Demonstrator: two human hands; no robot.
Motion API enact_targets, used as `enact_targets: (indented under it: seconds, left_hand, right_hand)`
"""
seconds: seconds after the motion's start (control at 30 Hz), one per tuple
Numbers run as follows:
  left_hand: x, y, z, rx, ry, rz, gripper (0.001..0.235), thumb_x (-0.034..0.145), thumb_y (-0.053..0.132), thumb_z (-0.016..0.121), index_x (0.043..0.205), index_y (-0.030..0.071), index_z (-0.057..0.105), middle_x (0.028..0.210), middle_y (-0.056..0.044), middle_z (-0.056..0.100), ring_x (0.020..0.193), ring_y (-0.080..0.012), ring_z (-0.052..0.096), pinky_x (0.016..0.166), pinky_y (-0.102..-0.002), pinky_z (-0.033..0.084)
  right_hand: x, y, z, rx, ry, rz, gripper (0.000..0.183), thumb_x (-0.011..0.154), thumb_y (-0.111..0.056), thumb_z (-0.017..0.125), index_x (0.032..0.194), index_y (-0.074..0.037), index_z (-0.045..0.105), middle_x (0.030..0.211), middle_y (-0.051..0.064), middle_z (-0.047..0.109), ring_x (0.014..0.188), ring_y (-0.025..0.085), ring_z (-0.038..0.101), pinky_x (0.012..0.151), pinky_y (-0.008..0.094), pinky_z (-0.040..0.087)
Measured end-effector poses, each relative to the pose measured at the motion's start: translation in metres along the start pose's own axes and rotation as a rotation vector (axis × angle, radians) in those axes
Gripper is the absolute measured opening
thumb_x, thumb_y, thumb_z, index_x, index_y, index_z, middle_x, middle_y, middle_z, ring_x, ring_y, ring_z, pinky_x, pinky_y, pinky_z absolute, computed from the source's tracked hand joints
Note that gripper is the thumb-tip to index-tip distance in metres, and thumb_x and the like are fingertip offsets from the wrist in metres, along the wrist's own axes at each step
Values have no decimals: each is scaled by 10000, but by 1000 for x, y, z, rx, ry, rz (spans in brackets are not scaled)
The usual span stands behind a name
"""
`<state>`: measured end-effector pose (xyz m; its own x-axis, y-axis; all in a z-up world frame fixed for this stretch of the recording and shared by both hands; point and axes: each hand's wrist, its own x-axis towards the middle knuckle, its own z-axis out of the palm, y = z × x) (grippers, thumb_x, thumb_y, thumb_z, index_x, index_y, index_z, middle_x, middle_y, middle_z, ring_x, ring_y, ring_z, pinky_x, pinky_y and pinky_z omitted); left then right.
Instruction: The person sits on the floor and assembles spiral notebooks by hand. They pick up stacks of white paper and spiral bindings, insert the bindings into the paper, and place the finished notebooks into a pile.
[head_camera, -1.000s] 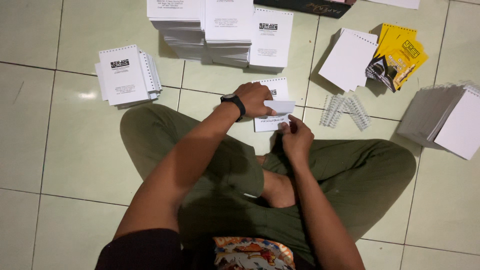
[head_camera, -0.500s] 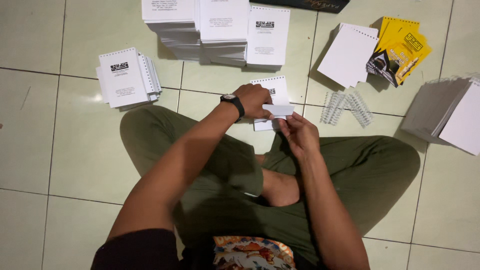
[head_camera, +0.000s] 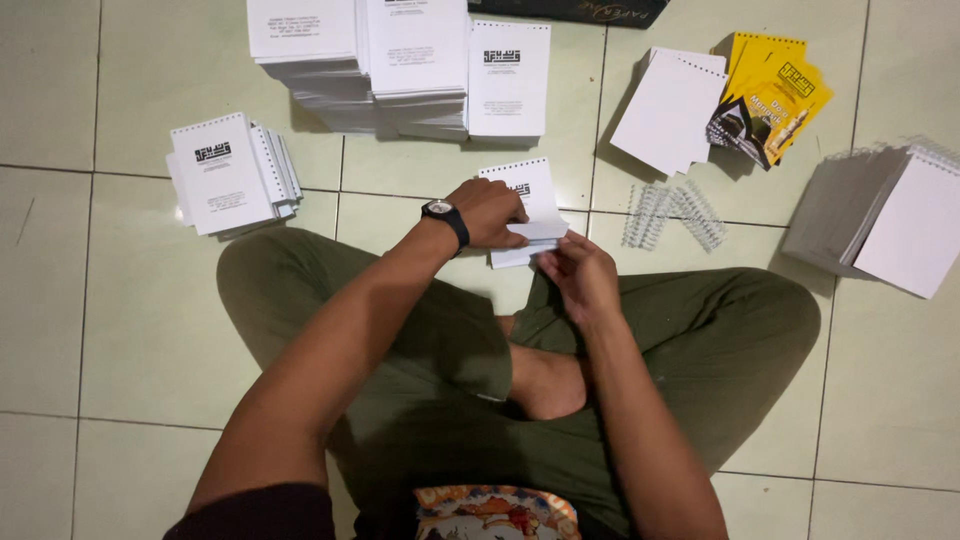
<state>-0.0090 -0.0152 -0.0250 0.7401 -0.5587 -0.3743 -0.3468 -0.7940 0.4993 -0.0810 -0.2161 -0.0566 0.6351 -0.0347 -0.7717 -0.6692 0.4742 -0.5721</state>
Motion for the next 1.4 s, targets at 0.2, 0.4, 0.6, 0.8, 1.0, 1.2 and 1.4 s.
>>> enact_targets:
  seconds: [0.2,0.4,0.6,0.8,1.0,1.2,1.4]
  left_hand:
    - [-2,2,-5,-37,11,8,311,814,411,763,812,100,779,718,-126,735,808,-411,745,747,-490,588]
    - [-2,2,-8,-47,18,-6,278,801,419,773,746,147,756,684,-81,724,771,-369,746,716,-460,578]
    - [-4,5,-13,-49,18,-5,276,816,389,772,810,113,782,668,-92,716,758,-376,744,723,-462,578]
    - [-3,2,-10,-67,14,3,265,810,393,775,744,136,758,645,-62,704,736,-352,739,715,-456,576]
    - [-5,4,-13,-71,4,4,255,816,395,781,765,146,773,645,-67,701,732,-352,736,705,-450,569]
    - [-4,0,-9,-72,17,-2,240,804,401,777,726,176,750,632,-50,690,712,-330,728,683,-438,561]
    - [1,-6,-4,-99,12,-9,273,801,428,781,823,156,790,689,-85,727,766,-360,744,713,-449,574]
  right_hand:
    - [-8,-1,1,-179,21,-86,389,1036,-116,539,1377,71,558,1029,125,613,887,234,671,835,381,657]
    - [5,17,-4,-451,92,-288,371,974,-15,583,1321,106,630,1086,221,681,858,229,688,750,391,635]
    - [12,27,-13,-650,124,-461,369,922,32,697,1283,103,663,1024,216,703,932,279,692,782,418,600]
    - [22,31,-21,-912,175,-541,394,845,-1,812,1230,17,731,1006,172,756,944,288,729,817,418,593]
    - [25,32,-20,-961,177,-565,339,886,-33,802,1217,1,737,1007,178,757,960,341,736,829,440,591]
    - [20,28,-19,-1015,178,-538,447,821,-24,842,1250,-11,720,1049,177,756,1003,348,729,873,438,598]
    - [16,29,-17,-986,152,-510,387,923,-75,770,1291,18,696,1086,206,750,1035,379,723,868,475,590]
